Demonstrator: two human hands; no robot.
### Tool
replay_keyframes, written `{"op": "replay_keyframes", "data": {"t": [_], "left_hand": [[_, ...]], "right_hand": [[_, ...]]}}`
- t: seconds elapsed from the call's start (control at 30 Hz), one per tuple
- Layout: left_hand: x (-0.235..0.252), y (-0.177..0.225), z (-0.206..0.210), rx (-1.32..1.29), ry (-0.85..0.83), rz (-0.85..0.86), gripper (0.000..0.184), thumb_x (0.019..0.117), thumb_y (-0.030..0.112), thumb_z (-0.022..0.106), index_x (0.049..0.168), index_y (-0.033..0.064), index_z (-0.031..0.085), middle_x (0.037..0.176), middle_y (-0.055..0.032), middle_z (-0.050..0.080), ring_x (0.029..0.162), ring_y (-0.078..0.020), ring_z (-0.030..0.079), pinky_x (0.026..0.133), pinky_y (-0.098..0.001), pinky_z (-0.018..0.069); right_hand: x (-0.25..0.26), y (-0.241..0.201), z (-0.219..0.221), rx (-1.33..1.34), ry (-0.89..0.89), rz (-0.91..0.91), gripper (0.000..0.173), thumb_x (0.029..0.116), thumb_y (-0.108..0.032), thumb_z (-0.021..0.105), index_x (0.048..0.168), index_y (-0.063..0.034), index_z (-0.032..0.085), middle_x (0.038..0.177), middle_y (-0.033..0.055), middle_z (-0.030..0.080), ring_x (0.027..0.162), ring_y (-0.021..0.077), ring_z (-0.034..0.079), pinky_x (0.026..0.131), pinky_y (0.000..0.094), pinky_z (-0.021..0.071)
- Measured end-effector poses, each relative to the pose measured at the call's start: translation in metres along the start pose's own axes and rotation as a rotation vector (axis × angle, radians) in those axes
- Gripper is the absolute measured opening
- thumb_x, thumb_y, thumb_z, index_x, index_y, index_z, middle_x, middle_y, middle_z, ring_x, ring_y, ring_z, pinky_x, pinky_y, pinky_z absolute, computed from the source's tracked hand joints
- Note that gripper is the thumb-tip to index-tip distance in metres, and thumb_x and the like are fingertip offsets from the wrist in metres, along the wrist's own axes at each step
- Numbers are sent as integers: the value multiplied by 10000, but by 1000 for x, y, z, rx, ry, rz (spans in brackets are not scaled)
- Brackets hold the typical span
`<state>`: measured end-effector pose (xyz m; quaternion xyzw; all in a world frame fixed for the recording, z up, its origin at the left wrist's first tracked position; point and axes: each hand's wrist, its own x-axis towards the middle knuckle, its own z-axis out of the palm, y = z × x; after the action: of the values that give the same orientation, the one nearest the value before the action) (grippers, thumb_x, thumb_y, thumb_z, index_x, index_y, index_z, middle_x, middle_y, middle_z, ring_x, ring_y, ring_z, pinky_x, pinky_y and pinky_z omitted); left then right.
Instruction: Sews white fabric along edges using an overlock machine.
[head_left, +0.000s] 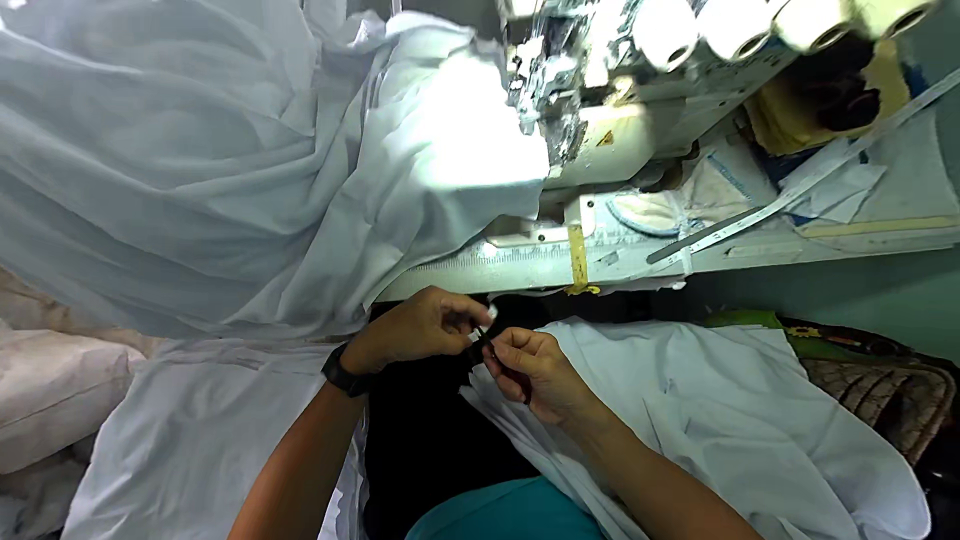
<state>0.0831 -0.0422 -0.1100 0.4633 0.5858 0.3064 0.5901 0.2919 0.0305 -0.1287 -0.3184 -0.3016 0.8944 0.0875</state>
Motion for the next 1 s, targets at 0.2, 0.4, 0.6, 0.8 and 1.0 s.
{"op": "replay_keyframes", "data": {"t": [0.2, 0.4, 0.6, 0.8, 1.0], "left_hand": [[-17, 41, -16, 279, 390, 227, 169, 988, 106, 570, 981, 26, 719, 881, 45, 697, 780, 80, 613, 735, -106, 511], [36, 87, -28, 497, 648, 652, 102, 949, 31, 625, 975, -20, 709, 913, -38, 685, 845, -6, 632, 809, -146, 522], [72, 90, -39, 527, 760, 470, 86, 877, 95, 756, 938, 51, 717, 769, 3, 660, 644, 0, 574, 596, -139, 466], [75, 89, -32, 615, 859, 426, 49, 843, 99, 759, 886, 82, 741, 822, -12, 656, 711, -96, 607, 618, -267, 497], [67, 71, 2, 1167, 981, 499, 259, 970, 122, 550, 1047, 56, 789, 1021, -109, 769, 1017, -296, 731, 842, -437, 581]], "right_hand": [[35, -52, -10, -464, 265, -822, 79, 904, -40, 672, 969, -64, 709, 762, -141, 635, 580, -97, 495, 534, 101, 426], [94, -73, -13, -593, 278, -1037, 85, 914, -30, 681, 966, 26, 719, 1040, 18, 642, 738, -41, 567, 641, 124, 504], [70, -60, -2, -547, 237, -839, 130, 920, -46, 669, 791, -27, 678, 653, -96, 593, 555, -80, 513, 533, 107, 447], [52, -49, 10, -371, 253, -801, 70, 869, 56, 676, 919, 39, 722, 721, -51, 694, 581, -45, 601, 557, 127, 526], [43, -49, 20, -507, 290, -889, 162, 805, 35, 709, 938, 13, 621, 739, -45, 632, 594, -41, 592, 557, 129, 532]]}}
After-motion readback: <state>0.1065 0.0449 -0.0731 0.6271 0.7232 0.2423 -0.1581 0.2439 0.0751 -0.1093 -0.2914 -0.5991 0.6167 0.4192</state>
